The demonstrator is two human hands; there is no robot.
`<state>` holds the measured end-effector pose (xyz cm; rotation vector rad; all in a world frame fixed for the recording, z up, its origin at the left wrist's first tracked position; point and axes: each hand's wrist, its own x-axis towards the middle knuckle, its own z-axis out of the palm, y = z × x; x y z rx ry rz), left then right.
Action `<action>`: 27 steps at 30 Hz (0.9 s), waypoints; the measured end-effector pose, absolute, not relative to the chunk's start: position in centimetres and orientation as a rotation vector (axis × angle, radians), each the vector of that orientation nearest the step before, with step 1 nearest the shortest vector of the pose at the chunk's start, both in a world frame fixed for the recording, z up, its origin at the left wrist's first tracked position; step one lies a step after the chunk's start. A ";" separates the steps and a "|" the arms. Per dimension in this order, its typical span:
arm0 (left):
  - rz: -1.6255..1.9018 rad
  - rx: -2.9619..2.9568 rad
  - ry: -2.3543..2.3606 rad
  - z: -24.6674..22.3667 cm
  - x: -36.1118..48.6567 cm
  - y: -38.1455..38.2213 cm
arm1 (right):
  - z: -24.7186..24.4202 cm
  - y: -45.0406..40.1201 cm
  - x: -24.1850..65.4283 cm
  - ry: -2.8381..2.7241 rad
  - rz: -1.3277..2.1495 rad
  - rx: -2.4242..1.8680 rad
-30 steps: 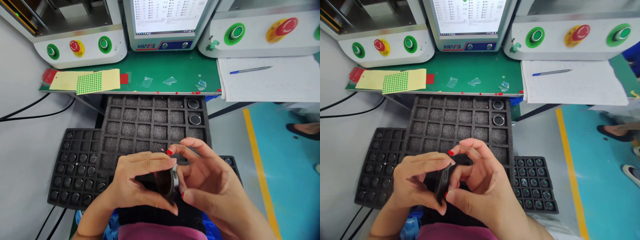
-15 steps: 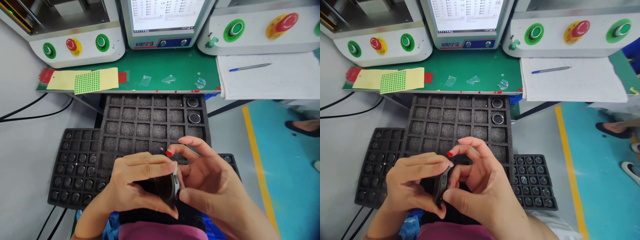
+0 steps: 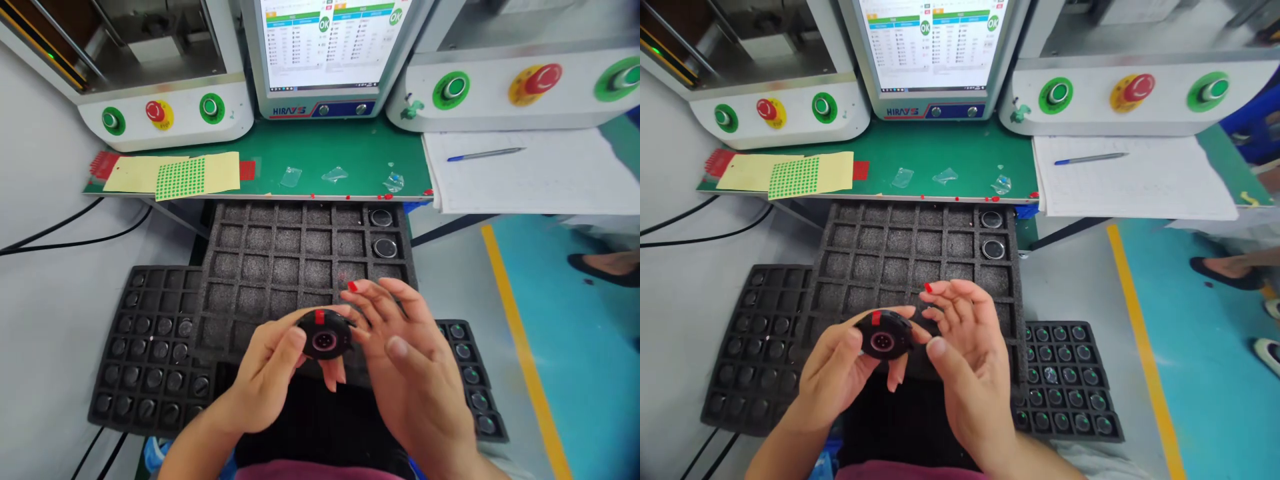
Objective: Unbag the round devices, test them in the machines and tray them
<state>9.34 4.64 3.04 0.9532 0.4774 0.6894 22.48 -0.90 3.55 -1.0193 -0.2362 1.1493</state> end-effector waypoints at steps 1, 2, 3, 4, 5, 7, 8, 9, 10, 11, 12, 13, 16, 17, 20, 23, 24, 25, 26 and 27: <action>0.698 0.903 0.505 3.1 9.5 4.3 | 3.5 -0.9 22.5 -0.234 1.127 -1.039; 0.709 0.858 0.529 3.1 9.6 4.0 | 3.4 -0.9 22.4 -0.237 1.124 -1.046; 0.725 0.825 0.542 3.1 9.7 3.7 | 3.4 -0.9 22.3 -0.247 1.136 -1.041; 0.746 0.808 0.554 3.1 9.9 3.5 | 3.3 -0.9 22.1 -0.259 1.156 -1.025; 0.771 0.810 0.572 3.0 10.1 3.3 | 3.4 -0.9 21.8 -0.265 1.182 -1.002; 0.819 0.873 0.628 3.0 10.4 2.9 | 3.5 -1.0 21.3 -0.263 1.241 -0.951; 0.836 0.938 0.659 3.0 10.5 2.8 | 3.7 -1.0 21.0 -0.261 1.265 -0.927; 0.848 1.025 0.689 3.0 10.6 2.7 | 3.8 -1.1 20.8 -0.260 1.281 -0.907; 0.850 1.127 0.715 3.0 10.6 2.7 | 3.9 -1.1 20.5 -0.261 1.288 -0.889; 0.846 1.235 0.730 3.0 10.5 2.7 | 3.9 -1.2 20.3 -0.263 1.292 -0.875; 0.837 1.336 0.734 3.0 10.5 2.7 | 4.0 -1.2 20.2 -0.266 1.293 -0.863; 0.827 1.422 0.735 3.0 10.4 2.7 | 4.0 -1.2 20.1 -0.266 1.292 -0.858; 0.800 1.581 0.706 3.1 10.1 2.9 | 4.1 -1.1 19.9 -0.259 1.292 -0.881; 0.794 1.617 0.695 3.1 10.1 3.0 | 4.2 -1.0 19.8 -0.254 1.280 -0.899; 0.812 1.745 0.668 3.2 10.2 3.1 | 4.4 -0.7 19.7 -0.223 1.224 -0.942; 0.867 1.912 0.701 3.2 10.5 3.1 | 4.6 -0.3 19.5 -0.178 1.189 -0.936; 0.878 1.963 0.715 3.2 10.7 3.1 | 4.7 -0.2 19.4 -0.161 1.184 -0.937; 0.886 2.007 0.726 3.2 10.8 3.1 | 4.7 -0.1 19.3 -0.144 1.178 -0.944; 0.885 2.045 0.731 3.2 10.9 3.2 | 4.8 0.0 19.2 -0.128 1.168 -0.955; 0.895 2.076 0.731 3.2 11.0 3.2 | 4.8 0.1 19.1 -0.113 1.157 -0.967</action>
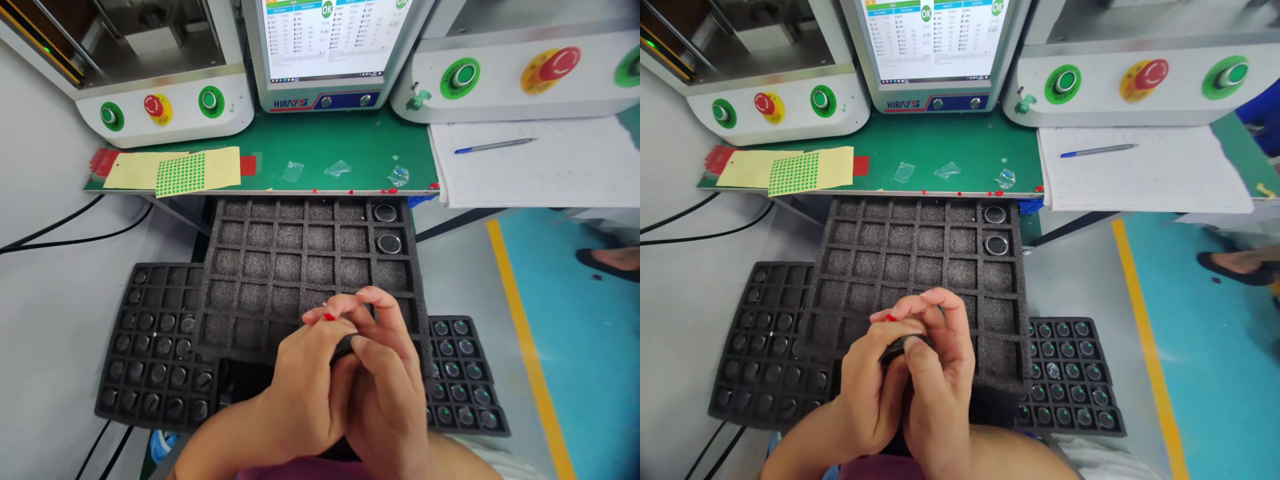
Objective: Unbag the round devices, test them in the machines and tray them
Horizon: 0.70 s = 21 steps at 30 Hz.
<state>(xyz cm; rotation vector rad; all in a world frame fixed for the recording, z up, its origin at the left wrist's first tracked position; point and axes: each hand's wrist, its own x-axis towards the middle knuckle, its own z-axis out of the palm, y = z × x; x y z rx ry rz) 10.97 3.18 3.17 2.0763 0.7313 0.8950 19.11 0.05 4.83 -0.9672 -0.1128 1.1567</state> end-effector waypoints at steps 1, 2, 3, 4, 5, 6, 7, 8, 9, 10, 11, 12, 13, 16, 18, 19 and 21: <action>0.905 2.101 0.730 3.1 11.0 3.2 | 4.9 0.1 19.0 -0.102 1.144 -0.976; 0.916 2.124 0.731 3.0 11.1 3.2 | 4.9 0.1 19.0 -0.093 1.130 -0.983; 0.929 2.146 0.729 2.9 11.1 3.2 | 4.9 0.2 18.9 -0.088 1.119 -0.988; 0.943 2.165 0.729 2.8 11.2 3.3 | 4.9 0.2 18.9 -0.083 1.112 -0.991; 0.954 2.181 0.728 2.7 11.2 3.3 | 4.9 0.2 18.9 -0.079 1.107 -0.992; 0.965 2.195 0.724 2.6 11.2 3.3 | 4.8 0.3 18.9 -0.070 1.108 -0.992; 0.969 2.209 0.715 2.6 11.2 3.4 | 4.8 0.3 18.9 -0.056 1.116 -0.992; 0.976 2.218 0.700 2.5 11.2 3.4 | 4.8 0.3 19.0 -0.038 1.131 -0.993; 0.976 2.218 0.684 2.4 11.3 3.5 | 4.7 0.3 19.1 -0.018 1.146 -0.993; 0.968 2.204 0.672 2.4 11.3 3.6 | 4.6 0.3 19.2 -0.001 1.159 -0.991; 0.963 2.176 0.662 2.3 11.3 3.6 | 4.5 0.2 19.3 0.006 1.173 -0.987; 0.955 2.138 0.661 2.1 11.4 3.7 | 4.5 0.1 19.4 0.002 1.182 -0.982; 0.945 2.096 0.664 2.0 11.4 3.7 | 4.4 0.1 19.4 -0.013 1.184 -0.980; 0.941 2.070 0.686 1.7 11.6 3.6 | 4.1 0.1 19.6 -0.054 1.193 -0.985; 0.946 2.142 0.668 1.7 11.6 3.6 | 3.7 0.5 20.0 -0.030 1.231 -0.987; 0.929 2.154 0.661 1.8 11.5 3.8 | 3.3 0.8 20.4 -0.012 1.258 -0.987; 0.836 2.063 0.748 1.7 11.3 4.9 | 1.9 1.5 21.6 -0.028 1.252 -1.017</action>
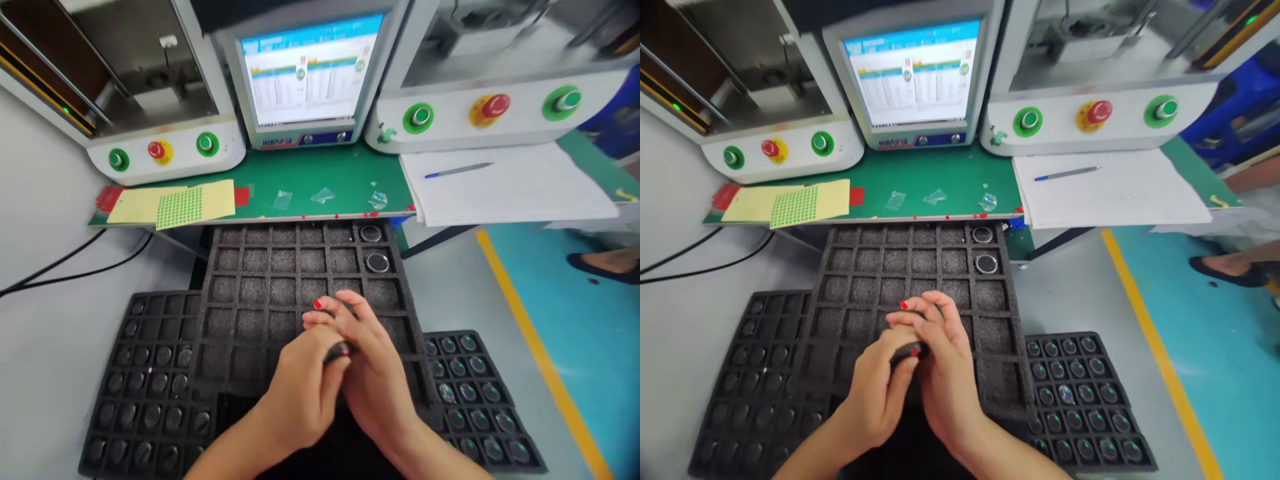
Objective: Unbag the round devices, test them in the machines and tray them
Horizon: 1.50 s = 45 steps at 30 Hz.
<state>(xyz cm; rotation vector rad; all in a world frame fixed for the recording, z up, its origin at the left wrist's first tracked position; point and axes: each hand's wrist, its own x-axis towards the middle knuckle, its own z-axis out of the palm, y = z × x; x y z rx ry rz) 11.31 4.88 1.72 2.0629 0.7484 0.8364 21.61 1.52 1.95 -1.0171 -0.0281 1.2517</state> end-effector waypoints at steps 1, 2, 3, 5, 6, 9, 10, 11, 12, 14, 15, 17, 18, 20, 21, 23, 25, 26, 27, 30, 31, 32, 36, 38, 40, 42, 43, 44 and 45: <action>0.782 1.949 0.846 1.6 11.3 5.9 | 1.0 2.0 22.4 -0.073 1.191 -1.062; 0.741 1.807 0.953 1.4 11.3 7.4 | -0.1 2.5 23.1 -0.148 1.089 -1.133; 0.735 1.660 1.044 1.2 11.4 9.2 | -1.3 3.1 23.9 -0.239 0.961 -1.213; 0.803 1.439 1.127 0.5 12.0 13.7 | -3.8 4.2 25.0 -0.406 0.729 -1.342; 0.855 1.396 1.140 0.0 12.5 16.2 | -5.0 4.6 25.2 -0.468 0.657 -1.378; 0.939 1.463 1.202 -1.4 13.8 23.7 | -7.7 5.3 24.9 -0.593 0.586 -1.406; 0.957 1.506 1.228 -1.9 14.1 25.9 | -8.3 5.3 24.5 -0.635 0.565 -1.415; 0.979 1.552 1.247 -2.3 14.4 27.7 | -8.7 5.3 24.1 -0.678 0.543 -1.424; 1.001 1.601 1.261 -2.8 14.6 29.4 | -9.0 5.2 23.8 -0.720 0.523 -1.430; 1.041 1.698 1.281 -3.4 15.2 31.7 | -9.4 5.1 23.4 -0.801 0.497 -1.441; 1.057 1.744 1.293 -3.6 15.6 32.4 | -9.6 5.1 23.3 -0.840 0.492 -1.447; 1.079 1.828 1.340 -3.7 16.2 33.1 | -10.0 4.8 23.4 -0.900 0.490 -1.465; 1.090 1.865 1.381 -3.7 16.4 33.0 | -10.4 4.6 23.5 -0.917 0.487 -1.476; 1.113 1.928 1.494 -3.8 16.0 32.0 | -11.3 4.1 23.7 -0.923 0.473 -1.505; 1.126 1.953 1.561 -4.0 15.3 31.3 | -11.7 3.8 23.7 -0.918 0.465 -1.522; 1.135 1.997 1.682 -4.6 12.6 29.0 | -12.6 3.3 23.6 -0.910 0.461 -1.552; 1.140 2.011 1.828 -5.4 8.3 25.8 | -13.2 3.1 23.4 -0.917 0.460 -1.573; 1.142 1.994 1.924 -5.9 5.6 23.9 | -13.3 3.0 23.3 -0.921 0.457 -1.576; 1.139 1.957 2.031 -6.4 2.7 22.1 | -13.3 2.9 23.3 -0.918 0.457 -1.573; 1.061 1.768 2.336 -8.0 -7.0 18.3 | -13.3 2.8 23.1 -0.886 0.470 -1.561; 1.001 1.696 2.416 -8.6 -10.1 17.7 | -13.3 2.8 23.1 -0.867 0.471 -1.569; 0.926 1.630 2.478 -9.2 -12.9 17.6 | -13.3 2.9 23.0 -0.847 0.466 -1.584; 0.598 1.409 2.592 -11.6 -20.8 19.0 | -13.4 3.1 23.0 -0.780 0.463 -1.626; 0.459 1.316 2.599 -12.7 -22.9 20.4 | -13.2 3.2 22.9 -0.793 0.497 -1.637; 0.343 1.228 2.594 -13.7 -24.2 22.1 | -12.9 3.4 22.7 -0.805 0.510 -1.665; 0.249 1.144 2.583 -14.5 -25.2 23.9 | -12.7 3.5 22.5 -0.803 0.490 -1.683; 0.213 1.104 2.576 -14.8 -25.6 24.6 | -12.6 3.5 22.3 -0.801 0.477 -1.683; 0.186 1.070 2.569 -15.0 -25.9 25.3 | -12.6 3.6 22.2 -0.803 0.468 -1.678; 0.169 1.039 2.562 -15.1 -26.2 25.8 | -12.6 3.6 22.2 -0.805 0.461 -1.670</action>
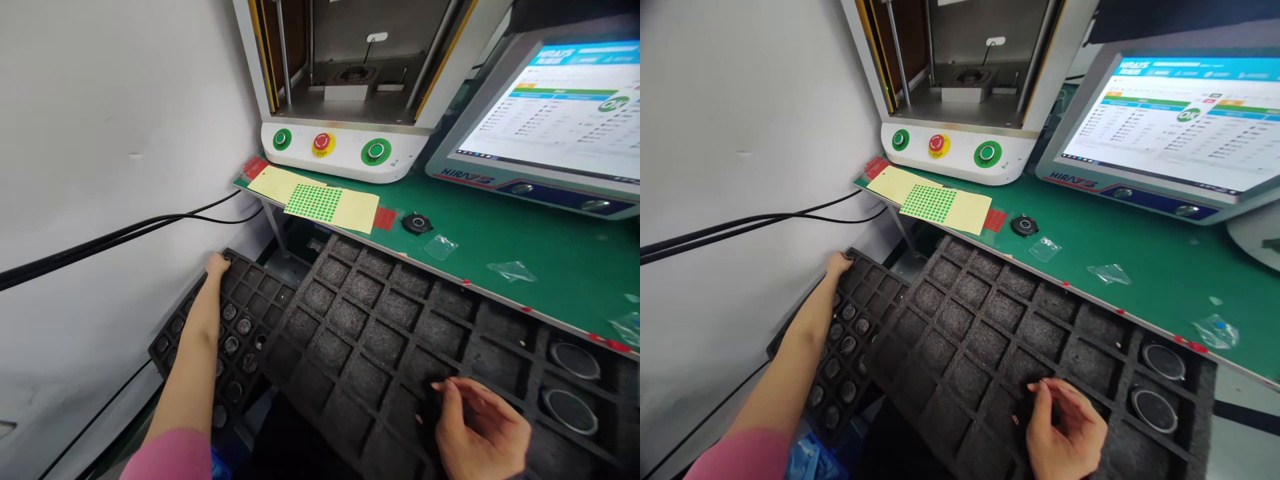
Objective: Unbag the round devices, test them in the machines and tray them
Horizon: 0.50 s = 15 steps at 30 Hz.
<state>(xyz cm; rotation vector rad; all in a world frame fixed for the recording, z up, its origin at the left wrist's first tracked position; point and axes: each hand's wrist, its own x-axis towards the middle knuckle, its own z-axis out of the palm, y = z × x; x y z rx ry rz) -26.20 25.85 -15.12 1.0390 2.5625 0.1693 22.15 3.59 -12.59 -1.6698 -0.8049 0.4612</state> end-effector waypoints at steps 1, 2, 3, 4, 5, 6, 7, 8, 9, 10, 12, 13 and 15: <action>0.163 1.012 2.557 -15.2 -26.5 26.3 | -12.6 3.6 22.1 -0.805 0.457 -1.666; 0.167 0.990 2.552 -15.3 -26.7 26.5 | -12.7 3.6 22.1 -0.804 0.454 -1.669; 0.179 0.968 2.548 -15.3 -26.8 26.7 | -12.8 3.6 22.1 -0.804 0.450 -1.674; 0.200 0.948 2.544 -15.2 -26.9 26.7 | -12.8 3.6 22.1 -0.811 0.451 -1.677; 0.229 0.927 2.540 -15.2 -26.9 26.7 | -12.9 3.6 22.2 -0.818 0.452 -1.675; 0.266 0.907 2.535 -15.0 -26.9 26.6 | -12.9 3.6 22.2 -0.825 0.451 -1.668; 0.312 0.888 2.528 -14.9 -26.7 26.4 | -13.0 3.6 22.2 -0.831 0.448 -1.658; 0.366 0.871 2.518 -14.6 -26.5 26.2 | -13.0 3.6 22.2 -0.829 0.437 -1.646; 0.428 0.855 2.503 -14.2 -26.3 26.0 | -12.9 3.6 22.1 -0.825 0.427 -1.632; 0.500 0.843 2.481 -13.7 -25.9 25.8 | -12.9 3.6 22.1 -0.818 0.417 -1.619; 0.661 0.828 2.408 -12.4 -24.7 25.2 | -12.8 3.7 22.0 -0.809 0.406 -1.593; 0.749 0.826 2.352 -11.6 -23.9 24.8 | -12.8 3.7 22.0 -0.805 0.406 -1.583; 0.918 0.826 2.196 -9.8 -21.6 23.5 | -12.7 3.8 21.9 -0.801 0.412 -1.572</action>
